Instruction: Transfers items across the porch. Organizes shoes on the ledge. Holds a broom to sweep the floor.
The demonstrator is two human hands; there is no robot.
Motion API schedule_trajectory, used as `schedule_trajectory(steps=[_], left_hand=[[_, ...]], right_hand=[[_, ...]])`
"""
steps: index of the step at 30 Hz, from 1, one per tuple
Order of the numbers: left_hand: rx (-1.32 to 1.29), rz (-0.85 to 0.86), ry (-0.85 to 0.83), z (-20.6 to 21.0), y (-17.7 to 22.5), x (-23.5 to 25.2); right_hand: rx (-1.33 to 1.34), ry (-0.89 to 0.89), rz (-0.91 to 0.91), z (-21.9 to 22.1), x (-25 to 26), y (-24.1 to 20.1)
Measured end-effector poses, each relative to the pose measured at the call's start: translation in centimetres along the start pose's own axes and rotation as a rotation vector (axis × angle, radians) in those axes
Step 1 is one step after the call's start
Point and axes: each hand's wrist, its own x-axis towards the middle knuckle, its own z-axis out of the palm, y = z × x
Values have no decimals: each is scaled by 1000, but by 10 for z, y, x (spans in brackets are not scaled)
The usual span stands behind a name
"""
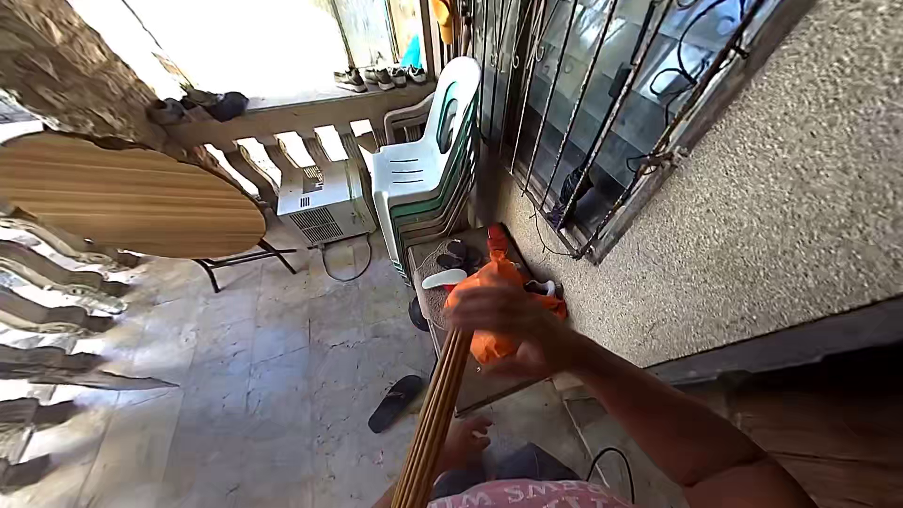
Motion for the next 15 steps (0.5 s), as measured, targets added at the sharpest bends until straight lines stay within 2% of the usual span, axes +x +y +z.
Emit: schedule_trajectory(steps=[1,2,4,6,7,9,11,13,15], left_hand=[[16,424,-18,15,-101,73],[-60,378,-36,32,-158,123],[-143,43,-10,37,-211,165],[-150,-152,57,18,-247,175],[-160,-215,110,7,-257,175],[-203,-319,213,-9,-263,173],[-260,-432,273,-10,-257,169],[-285,-518,260,-3,-247,171],[-306,-540,181,13,-239,175]], right_hand=[[5,115,166,-13,-14,35],[-1,209,394,-22,-32,71],[-34,239,957,-29,-82,150],[-55,-8,1416,-19,-143,222],[-78,-182,1530,-11,-174,251],[-172,-546,1650,0,-211,287],[-286,-777,1677,5,-229,312],[-388,-829,1630,3,-236,343],[-429,-798,1550,1,-239,372]])
